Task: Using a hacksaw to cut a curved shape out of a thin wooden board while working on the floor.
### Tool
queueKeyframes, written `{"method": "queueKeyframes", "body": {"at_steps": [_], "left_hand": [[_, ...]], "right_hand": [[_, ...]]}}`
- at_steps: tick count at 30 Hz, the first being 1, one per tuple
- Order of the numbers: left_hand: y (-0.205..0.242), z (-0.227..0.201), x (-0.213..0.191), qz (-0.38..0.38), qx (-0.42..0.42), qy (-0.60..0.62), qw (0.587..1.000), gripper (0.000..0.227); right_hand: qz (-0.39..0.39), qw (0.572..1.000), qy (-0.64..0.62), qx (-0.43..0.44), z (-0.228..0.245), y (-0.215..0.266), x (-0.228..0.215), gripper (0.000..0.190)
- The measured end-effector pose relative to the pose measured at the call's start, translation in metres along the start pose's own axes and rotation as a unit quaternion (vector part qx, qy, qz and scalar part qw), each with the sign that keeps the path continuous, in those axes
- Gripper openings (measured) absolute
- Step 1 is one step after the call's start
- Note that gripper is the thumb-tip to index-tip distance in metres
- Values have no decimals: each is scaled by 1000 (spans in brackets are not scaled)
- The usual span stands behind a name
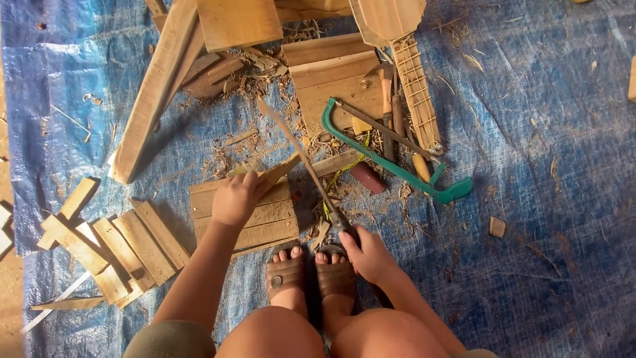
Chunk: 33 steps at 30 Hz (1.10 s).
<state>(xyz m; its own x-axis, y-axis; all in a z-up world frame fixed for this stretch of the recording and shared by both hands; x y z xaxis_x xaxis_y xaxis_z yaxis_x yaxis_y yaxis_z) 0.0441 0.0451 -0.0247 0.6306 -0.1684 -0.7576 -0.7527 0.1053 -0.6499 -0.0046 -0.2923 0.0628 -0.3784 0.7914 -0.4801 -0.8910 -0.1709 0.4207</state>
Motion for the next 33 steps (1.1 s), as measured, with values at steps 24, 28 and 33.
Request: {"method": "queueKeyframes", "body": {"at_steps": [24,28,33], "left_hand": [[-9,-19,-29,10,-105,9,994,31],[-12,-22,-28,8,-76,3,997,32],[-12,-23,-34,30,-118,26,992,31]], "right_hand": [[71,987,-58,133,15,10,28,35],[102,981,-110,124,-6,5,35,34],[91,982,-112,120,-8,4,35,34]]}}
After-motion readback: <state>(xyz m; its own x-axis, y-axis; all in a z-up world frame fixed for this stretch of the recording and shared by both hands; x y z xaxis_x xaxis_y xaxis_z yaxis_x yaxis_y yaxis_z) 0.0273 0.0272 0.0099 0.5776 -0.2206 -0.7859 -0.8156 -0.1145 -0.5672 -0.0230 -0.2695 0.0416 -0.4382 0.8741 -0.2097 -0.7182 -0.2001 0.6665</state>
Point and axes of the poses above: each hand's wrist, its own y-axis away from the middle knuckle, its own x-axis out of the palm, z = x × y, the point moved 2 cm from there along -y, towards the middle knuckle, and after that the axes turned 11 degrees about -z, right-handed, at the moved point
